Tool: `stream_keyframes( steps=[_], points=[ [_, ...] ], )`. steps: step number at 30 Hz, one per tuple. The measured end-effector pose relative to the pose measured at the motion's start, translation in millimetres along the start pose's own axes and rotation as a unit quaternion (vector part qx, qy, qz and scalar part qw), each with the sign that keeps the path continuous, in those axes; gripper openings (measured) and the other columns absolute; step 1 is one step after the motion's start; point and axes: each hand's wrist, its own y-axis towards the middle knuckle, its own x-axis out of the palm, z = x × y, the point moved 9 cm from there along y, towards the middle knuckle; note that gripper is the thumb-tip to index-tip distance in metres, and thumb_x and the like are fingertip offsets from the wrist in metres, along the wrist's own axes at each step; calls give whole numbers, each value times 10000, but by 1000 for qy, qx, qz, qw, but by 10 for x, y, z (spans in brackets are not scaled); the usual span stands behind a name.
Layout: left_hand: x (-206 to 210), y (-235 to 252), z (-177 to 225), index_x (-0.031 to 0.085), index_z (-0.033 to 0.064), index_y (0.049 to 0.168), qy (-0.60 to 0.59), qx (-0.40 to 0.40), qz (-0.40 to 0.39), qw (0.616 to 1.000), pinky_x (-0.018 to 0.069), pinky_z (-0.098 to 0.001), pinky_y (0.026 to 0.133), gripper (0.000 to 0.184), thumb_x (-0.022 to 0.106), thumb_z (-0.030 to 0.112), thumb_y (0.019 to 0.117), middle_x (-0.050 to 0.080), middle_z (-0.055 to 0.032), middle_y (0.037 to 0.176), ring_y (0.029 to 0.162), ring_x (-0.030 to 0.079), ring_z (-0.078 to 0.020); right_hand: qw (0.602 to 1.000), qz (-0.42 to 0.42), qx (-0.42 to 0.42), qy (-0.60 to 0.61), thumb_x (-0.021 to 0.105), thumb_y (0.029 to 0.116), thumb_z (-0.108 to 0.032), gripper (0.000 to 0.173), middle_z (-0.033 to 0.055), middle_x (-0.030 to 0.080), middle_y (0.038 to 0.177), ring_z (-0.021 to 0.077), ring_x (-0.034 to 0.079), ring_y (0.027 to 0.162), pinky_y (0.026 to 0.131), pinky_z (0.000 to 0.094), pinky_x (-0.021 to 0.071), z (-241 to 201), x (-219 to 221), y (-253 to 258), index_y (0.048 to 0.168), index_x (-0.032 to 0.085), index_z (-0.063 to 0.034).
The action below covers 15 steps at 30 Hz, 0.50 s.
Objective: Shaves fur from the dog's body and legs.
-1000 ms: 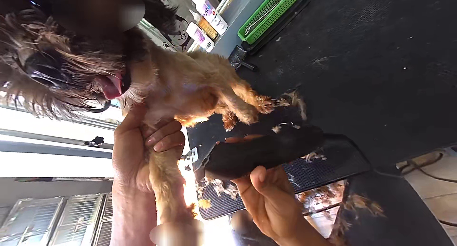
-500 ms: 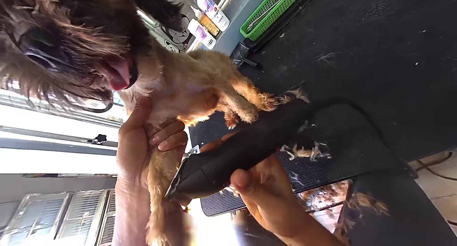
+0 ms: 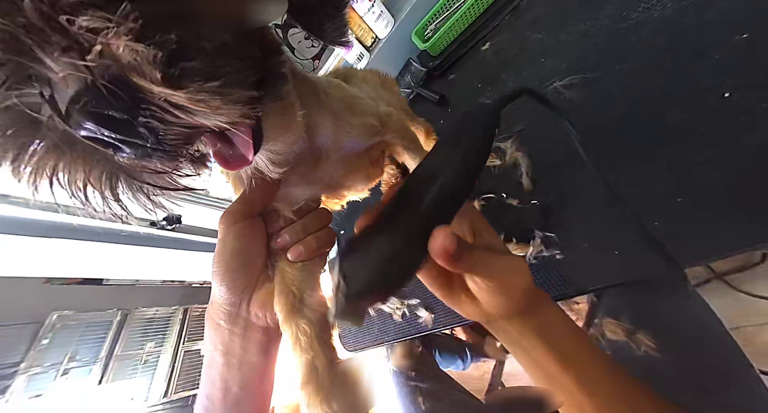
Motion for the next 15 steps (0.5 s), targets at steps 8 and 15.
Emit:
stream_keyframes(
  steps=[8,15],
  points=[
    [24,87,11,616,98,815,-2,9,-5,1000,403,-167,423,497,451,501,1054,426,48,548,424,429,-31,993,-49,1,-103,714,968,-264,453,133,696,1142,222,699,1046,879,377,615,-98,253,101,1290,532,-3],
    [95,158,15,626,109,911,2,20,-15,1000,407,-145,411,461,470,523,1041,472,34,597,431,446,-25,983,-156,71,66,711,953,-350,483,103,691,1176,172,690,1041,862,317,593,97,201,-190,1321,547,-85]
  ],
)
